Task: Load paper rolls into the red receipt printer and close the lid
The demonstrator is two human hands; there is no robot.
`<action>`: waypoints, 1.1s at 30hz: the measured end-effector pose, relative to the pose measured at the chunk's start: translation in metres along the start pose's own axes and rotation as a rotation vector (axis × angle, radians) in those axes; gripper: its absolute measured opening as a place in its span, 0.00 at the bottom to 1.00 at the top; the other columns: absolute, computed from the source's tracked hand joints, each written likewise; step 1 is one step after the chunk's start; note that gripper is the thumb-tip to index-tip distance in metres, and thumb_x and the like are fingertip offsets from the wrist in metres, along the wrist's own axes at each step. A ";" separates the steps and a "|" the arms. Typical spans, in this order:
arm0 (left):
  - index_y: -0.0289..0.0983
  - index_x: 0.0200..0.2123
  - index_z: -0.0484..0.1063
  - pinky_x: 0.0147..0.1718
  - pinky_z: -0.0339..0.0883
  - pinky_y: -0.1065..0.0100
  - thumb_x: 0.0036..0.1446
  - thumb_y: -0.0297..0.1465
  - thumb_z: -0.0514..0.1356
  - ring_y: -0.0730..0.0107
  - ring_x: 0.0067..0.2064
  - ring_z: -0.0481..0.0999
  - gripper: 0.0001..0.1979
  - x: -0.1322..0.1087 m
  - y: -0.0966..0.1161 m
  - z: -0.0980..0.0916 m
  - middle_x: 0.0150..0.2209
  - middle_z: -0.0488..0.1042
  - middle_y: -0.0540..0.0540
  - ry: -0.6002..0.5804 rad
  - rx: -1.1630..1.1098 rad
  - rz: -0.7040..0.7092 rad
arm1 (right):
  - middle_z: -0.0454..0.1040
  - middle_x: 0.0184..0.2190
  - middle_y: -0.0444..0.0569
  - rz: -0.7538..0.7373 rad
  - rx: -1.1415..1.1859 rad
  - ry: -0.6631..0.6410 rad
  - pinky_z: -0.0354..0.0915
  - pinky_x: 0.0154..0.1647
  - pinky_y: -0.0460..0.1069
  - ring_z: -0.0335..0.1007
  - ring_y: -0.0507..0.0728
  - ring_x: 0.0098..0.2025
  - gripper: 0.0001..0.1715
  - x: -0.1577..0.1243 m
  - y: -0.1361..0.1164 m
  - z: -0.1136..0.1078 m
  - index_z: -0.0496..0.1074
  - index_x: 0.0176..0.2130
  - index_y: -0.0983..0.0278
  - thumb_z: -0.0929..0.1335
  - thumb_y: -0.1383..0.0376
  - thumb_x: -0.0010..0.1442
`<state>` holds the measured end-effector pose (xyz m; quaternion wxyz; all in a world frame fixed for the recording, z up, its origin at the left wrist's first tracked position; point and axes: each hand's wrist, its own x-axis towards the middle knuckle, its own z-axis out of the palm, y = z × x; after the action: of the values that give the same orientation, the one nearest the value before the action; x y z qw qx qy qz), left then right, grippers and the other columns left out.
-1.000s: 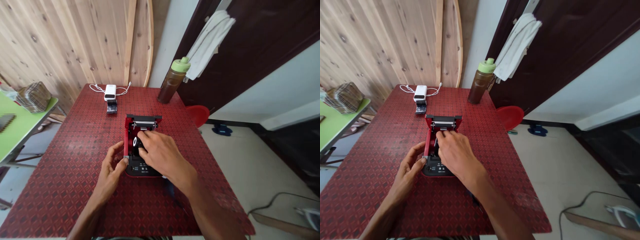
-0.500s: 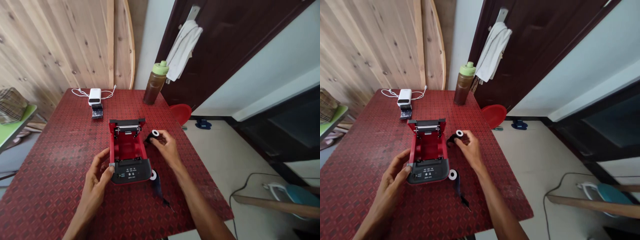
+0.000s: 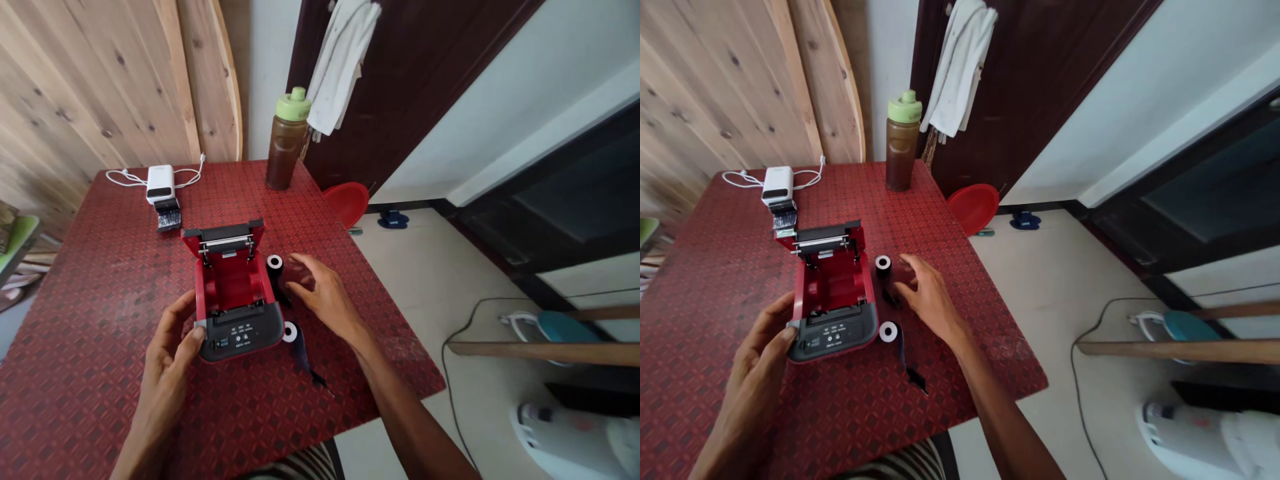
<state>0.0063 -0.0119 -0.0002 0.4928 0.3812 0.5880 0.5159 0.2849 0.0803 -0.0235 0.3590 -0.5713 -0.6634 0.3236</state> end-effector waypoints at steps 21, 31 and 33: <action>0.45 0.70 0.76 0.65 0.77 0.51 0.69 0.48 0.70 0.44 0.67 0.82 0.30 0.000 0.001 -0.001 0.68 0.81 0.41 -0.008 -0.021 -0.030 | 0.86 0.48 0.51 -0.054 -0.122 -0.011 0.81 0.49 0.56 0.86 0.63 0.47 0.22 -0.101 -0.012 0.015 0.80 0.54 0.56 0.72 0.73 0.63; 0.42 0.69 0.75 0.59 0.81 0.50 0.68 0.49 0.70 0.43 0.65 0.84 0.31 0.003 -0.002 -0.001 0.69 0.80 0.35 -0.062 -0.063 -0.013 | 0.88 0.45 0.45 -0.179 -0.244 0.081 0.82 0.44 0.54 0.88 0.61 0.43 0.13 -0.090 -0.044 -0.025 0.79 0.53 0.52 0.73 0.61 0.69; 0.41 0.69 0.74 0.61 0.81 0.49 0.69 0.49 0.69 0.43 0.65 0.84 0.31 0.003 -0.002 -0.001 0.69 0.80 0.35 -0.068 -0.081 -0.015 | 0.87 0.46 0.45 -0.272 -0.289 0.068 0.80 0.46 0.54 0.86 0.60 0.45 0.14 -0.074 -0.067 -0.039 0.77 0.57 0.51 0.71 0.62 0.72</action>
<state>0.0052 -0.0094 -0.0023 0.5315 0.3738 0.5524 0.5221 0.2894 -0.0017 0.0458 0.3358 -0.5323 -0.7616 0.1541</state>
